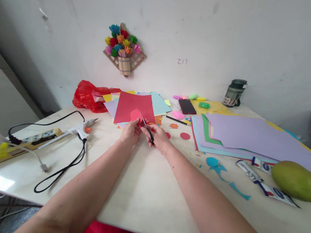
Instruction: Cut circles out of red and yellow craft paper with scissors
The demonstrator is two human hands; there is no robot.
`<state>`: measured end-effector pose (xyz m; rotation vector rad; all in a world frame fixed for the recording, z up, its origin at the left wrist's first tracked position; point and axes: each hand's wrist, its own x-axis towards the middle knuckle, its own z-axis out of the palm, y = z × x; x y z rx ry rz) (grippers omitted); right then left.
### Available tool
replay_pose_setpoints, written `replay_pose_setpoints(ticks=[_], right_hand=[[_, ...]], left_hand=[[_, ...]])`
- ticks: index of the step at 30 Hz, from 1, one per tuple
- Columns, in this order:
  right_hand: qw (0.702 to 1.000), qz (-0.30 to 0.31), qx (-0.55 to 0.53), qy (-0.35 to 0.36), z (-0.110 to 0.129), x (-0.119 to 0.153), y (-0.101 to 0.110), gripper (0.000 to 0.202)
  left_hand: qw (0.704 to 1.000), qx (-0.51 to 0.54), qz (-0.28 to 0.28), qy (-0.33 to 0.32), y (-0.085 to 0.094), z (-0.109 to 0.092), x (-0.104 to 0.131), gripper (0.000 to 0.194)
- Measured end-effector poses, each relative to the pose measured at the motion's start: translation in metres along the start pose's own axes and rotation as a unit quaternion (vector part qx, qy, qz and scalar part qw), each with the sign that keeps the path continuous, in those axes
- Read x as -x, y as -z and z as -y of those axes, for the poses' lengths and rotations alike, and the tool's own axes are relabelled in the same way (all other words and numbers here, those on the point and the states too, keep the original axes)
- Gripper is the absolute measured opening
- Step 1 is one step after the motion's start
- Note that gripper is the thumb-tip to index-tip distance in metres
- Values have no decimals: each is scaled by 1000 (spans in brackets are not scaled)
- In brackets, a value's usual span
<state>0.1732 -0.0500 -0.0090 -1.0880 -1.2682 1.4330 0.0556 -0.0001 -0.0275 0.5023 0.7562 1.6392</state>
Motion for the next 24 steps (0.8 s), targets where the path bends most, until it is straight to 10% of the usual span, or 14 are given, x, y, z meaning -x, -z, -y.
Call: replay_pose_setpoints(ticks=[24], right_hand=[[1000, 7, 11, 17, 0, 0, 2, 34]], left_hand=[[999, -18, 31, -15, -2, -1, 6, 11]])
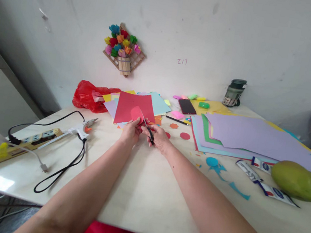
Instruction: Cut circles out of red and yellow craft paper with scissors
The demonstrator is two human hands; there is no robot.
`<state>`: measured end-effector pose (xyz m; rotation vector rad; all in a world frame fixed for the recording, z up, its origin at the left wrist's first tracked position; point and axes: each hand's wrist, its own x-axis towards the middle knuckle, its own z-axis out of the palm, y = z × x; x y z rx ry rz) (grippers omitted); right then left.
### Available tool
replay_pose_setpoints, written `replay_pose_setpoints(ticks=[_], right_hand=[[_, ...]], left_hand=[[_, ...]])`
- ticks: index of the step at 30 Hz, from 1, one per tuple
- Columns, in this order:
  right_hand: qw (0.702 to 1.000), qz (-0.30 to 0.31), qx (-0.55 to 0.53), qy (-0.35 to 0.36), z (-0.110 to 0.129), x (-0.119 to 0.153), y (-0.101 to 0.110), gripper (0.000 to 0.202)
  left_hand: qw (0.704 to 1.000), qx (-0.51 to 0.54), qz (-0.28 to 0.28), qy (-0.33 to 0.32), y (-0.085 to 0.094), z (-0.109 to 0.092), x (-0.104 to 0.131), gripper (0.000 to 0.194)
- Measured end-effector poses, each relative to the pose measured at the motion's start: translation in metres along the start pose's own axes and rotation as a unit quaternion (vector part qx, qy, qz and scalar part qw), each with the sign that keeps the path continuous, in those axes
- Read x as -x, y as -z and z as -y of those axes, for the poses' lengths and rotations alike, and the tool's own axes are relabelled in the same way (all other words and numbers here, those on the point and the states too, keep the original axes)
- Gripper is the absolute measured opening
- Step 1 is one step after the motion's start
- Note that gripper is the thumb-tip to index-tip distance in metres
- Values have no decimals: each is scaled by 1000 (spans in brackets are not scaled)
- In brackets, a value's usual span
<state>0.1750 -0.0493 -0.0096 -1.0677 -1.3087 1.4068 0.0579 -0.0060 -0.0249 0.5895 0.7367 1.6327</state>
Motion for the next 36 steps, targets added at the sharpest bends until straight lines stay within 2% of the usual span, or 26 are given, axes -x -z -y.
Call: replay_pose_setpoints(ticks=[15, 36], right_hand=[[999, -3, -33, -10, -1, 0, -1, 29], [1000, 4, -30, -7, -4, -2, 1, 31]], left_hand=[[1000, 6, -13, 4, 2, 0, -3, 9], [1000, 11, -11, -3, 2, -2, -2, 21]])
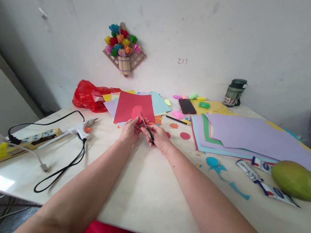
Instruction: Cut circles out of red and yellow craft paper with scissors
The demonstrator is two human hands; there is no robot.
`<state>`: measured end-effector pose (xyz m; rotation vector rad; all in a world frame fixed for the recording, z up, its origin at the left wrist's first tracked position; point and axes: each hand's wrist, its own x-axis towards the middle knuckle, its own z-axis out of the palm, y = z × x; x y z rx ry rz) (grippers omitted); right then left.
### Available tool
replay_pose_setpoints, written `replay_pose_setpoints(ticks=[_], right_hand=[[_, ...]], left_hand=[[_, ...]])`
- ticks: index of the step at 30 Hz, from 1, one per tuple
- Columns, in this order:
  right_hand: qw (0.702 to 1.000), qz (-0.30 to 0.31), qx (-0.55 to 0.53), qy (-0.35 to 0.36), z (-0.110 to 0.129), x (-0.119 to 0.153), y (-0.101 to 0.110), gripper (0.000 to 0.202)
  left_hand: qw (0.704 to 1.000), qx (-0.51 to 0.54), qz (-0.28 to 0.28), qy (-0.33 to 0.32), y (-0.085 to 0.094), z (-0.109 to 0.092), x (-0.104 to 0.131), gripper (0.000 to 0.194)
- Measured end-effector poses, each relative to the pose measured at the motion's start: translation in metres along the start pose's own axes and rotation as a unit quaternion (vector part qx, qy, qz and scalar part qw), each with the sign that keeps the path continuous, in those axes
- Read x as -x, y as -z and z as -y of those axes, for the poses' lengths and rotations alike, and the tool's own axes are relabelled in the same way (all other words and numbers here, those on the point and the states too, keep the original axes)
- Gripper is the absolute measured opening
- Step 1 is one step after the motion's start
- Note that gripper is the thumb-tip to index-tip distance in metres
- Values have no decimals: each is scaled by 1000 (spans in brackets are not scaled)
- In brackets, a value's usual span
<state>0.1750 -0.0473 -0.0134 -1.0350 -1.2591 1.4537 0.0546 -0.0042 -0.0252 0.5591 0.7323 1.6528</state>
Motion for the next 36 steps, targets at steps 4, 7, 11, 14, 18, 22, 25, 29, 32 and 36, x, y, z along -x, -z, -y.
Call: replay_pose_setpoints(ticks=[4, 7, 11, 14, 18, 22, 25, 29, 32, 36], right_hand=[[1000, -6, 2, -4, 0, 0, -1, 31], [1000, -4, 7, 1, -2, -2, 0, 32], [1000, -3, 10, 12, -6, -6, 2, 34], [1000, -4, 6, 18, -7, -7, 2, 35], [1000, -5, 11, 7, -3, -3, 0, 32], [1000, -1, 9, 4, -2, -2, 0, 33], [1000, 7, -1, 12, -4, -3, 1, 35], [1000, 10, 1, 6, -2, -1, 1, 35], [1000, 6, 7, 3, 2, 2, 0, 32], [1000, 8, 12, 12, 6, 4, -2, 34]], left_hand=[[1000, -1, 5, -1, 1, 0, 0, 21], [1000, -10, 7, -2, 1, 0, 0, 22], [999, -27, 30, 12, 1, -1, 1, 16], [999, -26, 29, 15, 0, -1, 2, 8], [1000, 2, -1, 7, -1, -1, 1, 12], [1000, 13, -7, -3, -1, 0, 0, 17], [1000, 11, -5, -3, -1, -1, 1, 18], [1000, 5, -11, -2, -3, -3, 2, 16], [1000, -2, 1, 1, -3, -3, 3, 16], [1000, -2, 23, 1, -4, -3, 5, 17]])
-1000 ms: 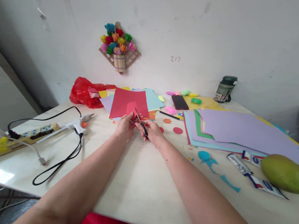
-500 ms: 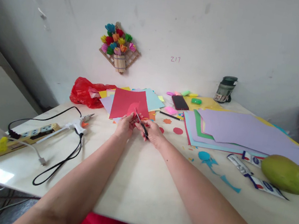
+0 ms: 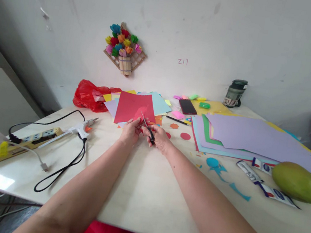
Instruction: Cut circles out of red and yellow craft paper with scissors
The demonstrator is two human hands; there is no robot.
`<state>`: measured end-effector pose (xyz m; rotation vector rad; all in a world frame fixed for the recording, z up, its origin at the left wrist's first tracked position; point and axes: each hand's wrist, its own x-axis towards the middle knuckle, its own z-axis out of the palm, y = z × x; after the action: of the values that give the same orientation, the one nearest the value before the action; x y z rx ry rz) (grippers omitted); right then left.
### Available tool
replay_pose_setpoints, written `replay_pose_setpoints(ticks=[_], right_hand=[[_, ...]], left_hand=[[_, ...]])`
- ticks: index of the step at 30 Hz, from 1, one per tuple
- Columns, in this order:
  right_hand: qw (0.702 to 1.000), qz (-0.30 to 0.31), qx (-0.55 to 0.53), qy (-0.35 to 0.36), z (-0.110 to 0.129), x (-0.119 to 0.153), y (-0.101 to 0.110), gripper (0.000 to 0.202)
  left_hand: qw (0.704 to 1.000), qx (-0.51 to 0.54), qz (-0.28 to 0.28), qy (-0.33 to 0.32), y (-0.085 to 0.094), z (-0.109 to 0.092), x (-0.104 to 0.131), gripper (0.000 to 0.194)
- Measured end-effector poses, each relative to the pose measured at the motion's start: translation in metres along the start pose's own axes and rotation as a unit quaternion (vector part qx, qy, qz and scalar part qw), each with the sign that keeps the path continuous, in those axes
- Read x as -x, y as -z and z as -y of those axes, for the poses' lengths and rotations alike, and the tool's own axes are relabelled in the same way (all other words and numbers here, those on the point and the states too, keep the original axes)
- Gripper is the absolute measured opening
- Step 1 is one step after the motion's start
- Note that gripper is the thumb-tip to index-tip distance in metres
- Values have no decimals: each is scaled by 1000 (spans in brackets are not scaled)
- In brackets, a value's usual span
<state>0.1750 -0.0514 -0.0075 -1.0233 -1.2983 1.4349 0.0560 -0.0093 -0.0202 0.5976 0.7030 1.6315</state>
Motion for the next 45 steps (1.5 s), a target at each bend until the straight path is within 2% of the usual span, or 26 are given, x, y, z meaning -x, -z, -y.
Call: replay_pose_setpoints(ticks=[7, 20, 34, 45], right_hand=[[1000, 2, 6, 4, -2, -1, 1, 37], [1000, -14, 6, 5, -1, -1, 0, 35], [1000, -19, -21, 3, -7, -6, 0, 24], [1000, -23, -9, -5, -7, -6, 0, 19]], left_hand=[[1000, -2, 19, -1, 0, 2, 1, 13], [1000, 4, 28, -4, 2, 3, -1, 19], [1000, 19, 7, -3, 1, 2, 0, 16], [999, 22, -28, 4, 3, 2, -4, 26]])
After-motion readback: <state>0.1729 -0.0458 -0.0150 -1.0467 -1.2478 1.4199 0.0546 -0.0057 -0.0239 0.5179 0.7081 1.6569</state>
